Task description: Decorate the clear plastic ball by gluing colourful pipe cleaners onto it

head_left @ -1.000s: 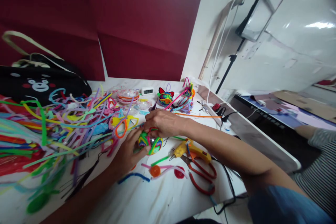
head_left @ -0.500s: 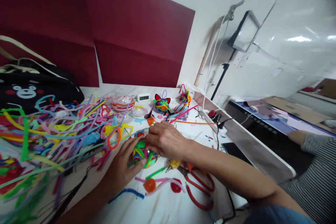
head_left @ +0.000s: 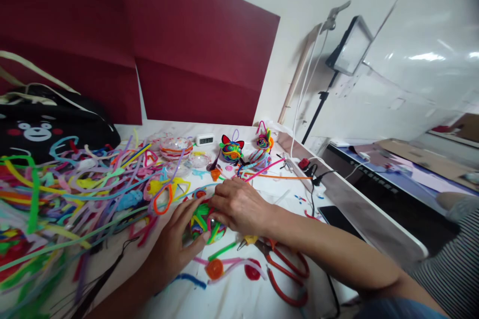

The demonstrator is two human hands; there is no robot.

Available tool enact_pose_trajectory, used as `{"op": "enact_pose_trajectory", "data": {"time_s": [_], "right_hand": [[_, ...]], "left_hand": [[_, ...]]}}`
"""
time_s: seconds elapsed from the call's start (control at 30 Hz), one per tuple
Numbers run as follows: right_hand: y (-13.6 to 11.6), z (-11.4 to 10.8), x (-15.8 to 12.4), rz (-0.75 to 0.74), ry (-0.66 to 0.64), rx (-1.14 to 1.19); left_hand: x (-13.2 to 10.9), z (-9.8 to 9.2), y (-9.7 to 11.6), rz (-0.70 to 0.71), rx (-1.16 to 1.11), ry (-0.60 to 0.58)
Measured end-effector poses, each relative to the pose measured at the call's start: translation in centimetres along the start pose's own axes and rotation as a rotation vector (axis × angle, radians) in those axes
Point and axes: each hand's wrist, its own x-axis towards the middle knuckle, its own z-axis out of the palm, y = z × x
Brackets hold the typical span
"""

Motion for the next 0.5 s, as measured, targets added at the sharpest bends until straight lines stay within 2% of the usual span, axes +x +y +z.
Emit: {"op": "enact_pose_trajectory", "data": {"time_s": [0.3, 0.5], "right_hand": [[-0.03, 0.56, 0.02, -0.002, 0.067, -0.022], [-0.07, 0.38, 0.06, 0.005, 0.063, -0.018]], "left_hand": [[-0.14, 0.09, -0.11, -0.03, -0.021, -0.011], [-0.26, 0.15, -0.42, -0.03, -0.014, -0.004]]}}
